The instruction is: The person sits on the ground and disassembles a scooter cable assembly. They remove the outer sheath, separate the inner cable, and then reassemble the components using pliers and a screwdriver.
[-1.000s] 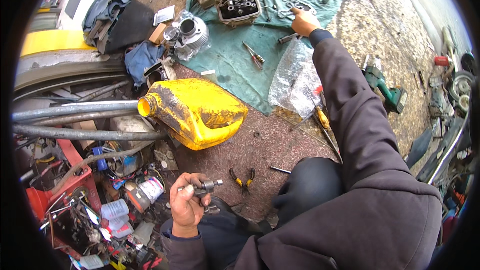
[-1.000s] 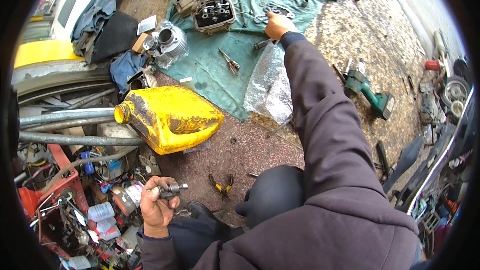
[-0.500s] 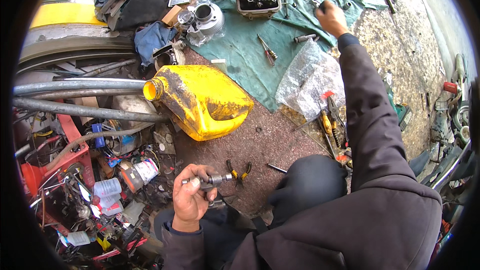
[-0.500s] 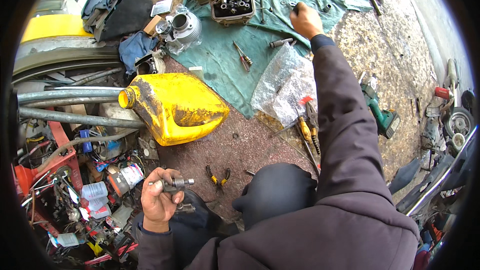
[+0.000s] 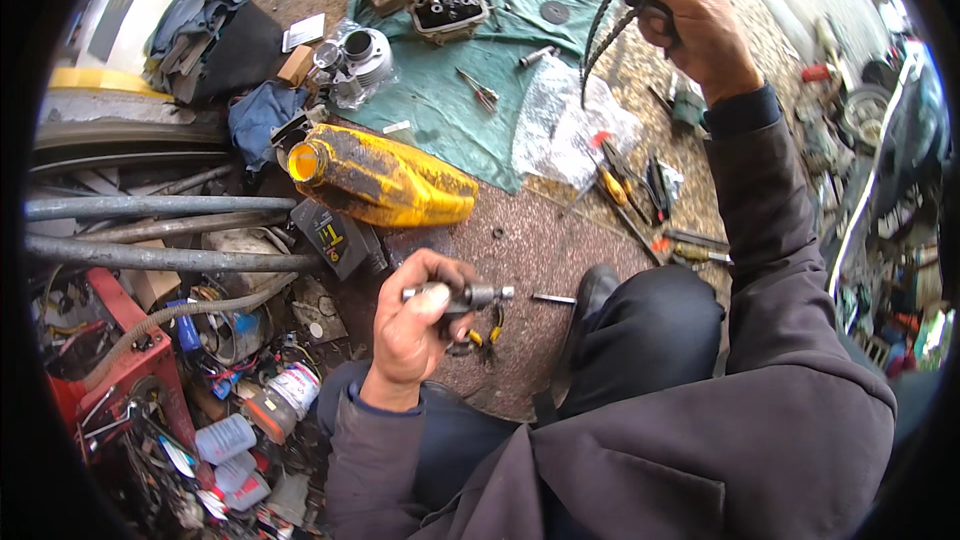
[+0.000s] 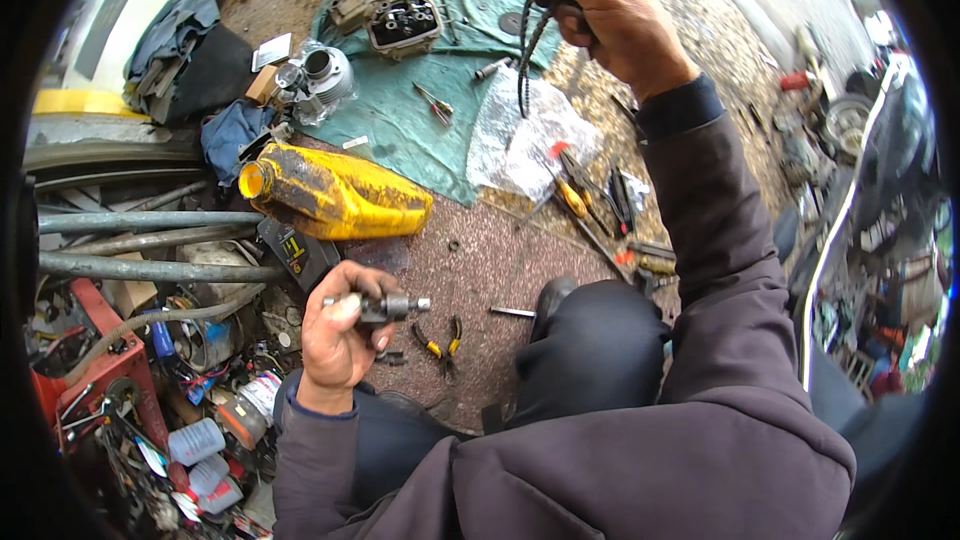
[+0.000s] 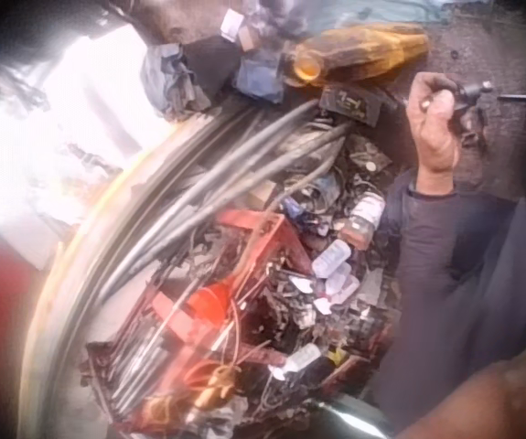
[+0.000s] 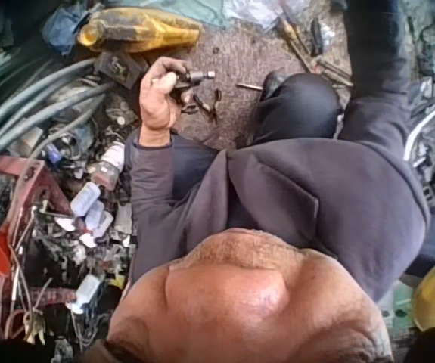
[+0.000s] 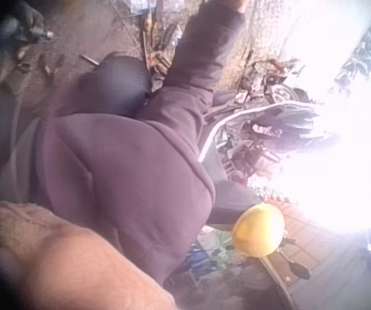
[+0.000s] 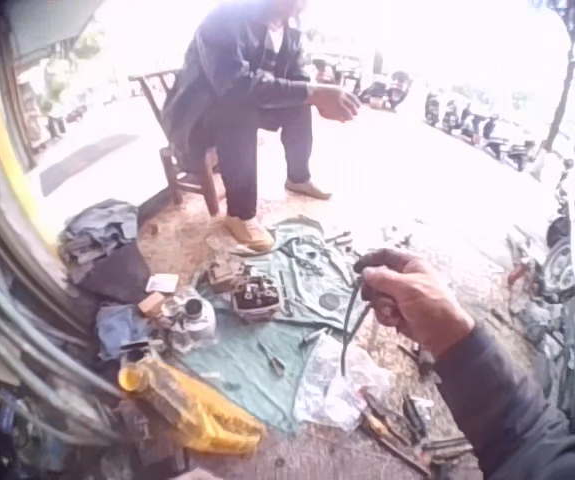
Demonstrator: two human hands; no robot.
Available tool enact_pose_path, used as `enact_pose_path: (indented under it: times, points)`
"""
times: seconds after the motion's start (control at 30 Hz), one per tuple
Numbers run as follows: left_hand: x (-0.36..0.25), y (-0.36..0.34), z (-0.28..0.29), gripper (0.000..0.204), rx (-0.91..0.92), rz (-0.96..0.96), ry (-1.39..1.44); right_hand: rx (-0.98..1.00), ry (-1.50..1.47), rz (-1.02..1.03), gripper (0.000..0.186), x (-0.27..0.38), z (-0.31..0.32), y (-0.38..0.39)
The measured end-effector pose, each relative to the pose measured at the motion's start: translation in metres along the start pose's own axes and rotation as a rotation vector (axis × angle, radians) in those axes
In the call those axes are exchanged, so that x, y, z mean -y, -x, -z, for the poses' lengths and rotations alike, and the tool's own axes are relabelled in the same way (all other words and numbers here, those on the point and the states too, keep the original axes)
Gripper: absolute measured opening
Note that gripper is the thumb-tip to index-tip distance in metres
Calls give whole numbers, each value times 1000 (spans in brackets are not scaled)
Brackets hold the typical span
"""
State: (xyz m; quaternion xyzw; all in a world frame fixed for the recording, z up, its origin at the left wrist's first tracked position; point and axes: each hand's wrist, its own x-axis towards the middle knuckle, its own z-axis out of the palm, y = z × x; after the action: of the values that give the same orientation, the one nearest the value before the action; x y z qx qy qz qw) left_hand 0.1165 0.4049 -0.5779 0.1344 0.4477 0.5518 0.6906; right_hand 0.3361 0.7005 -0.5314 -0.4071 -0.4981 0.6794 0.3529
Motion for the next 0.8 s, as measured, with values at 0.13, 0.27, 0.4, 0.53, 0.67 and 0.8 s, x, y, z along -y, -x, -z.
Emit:
enact_pose_path:
  times: [0.13,0.27,0.4,0.53,0.67,0.8]
  points:
    - [0,2,8,29,194,42,-22,-3,-43,-104,19,12,-32,77]
    - [5,10,-4,34,315,84,-55,9,22,-24,24,11,-63,149]
    - [16,25,-32,46,459,28,-55,-31,-55,-57,25,3,-97,216]
    - [26,50,-50,42,565,136,32,-155,83,-141,27,3,-126,268]
    - [36,75,-53,32,469,134,10,-196,118,-53,26,-1,-137,303]
    - [43,96,-48,33,453,127,-59,-51,-27,15,25,-21,-136,329]
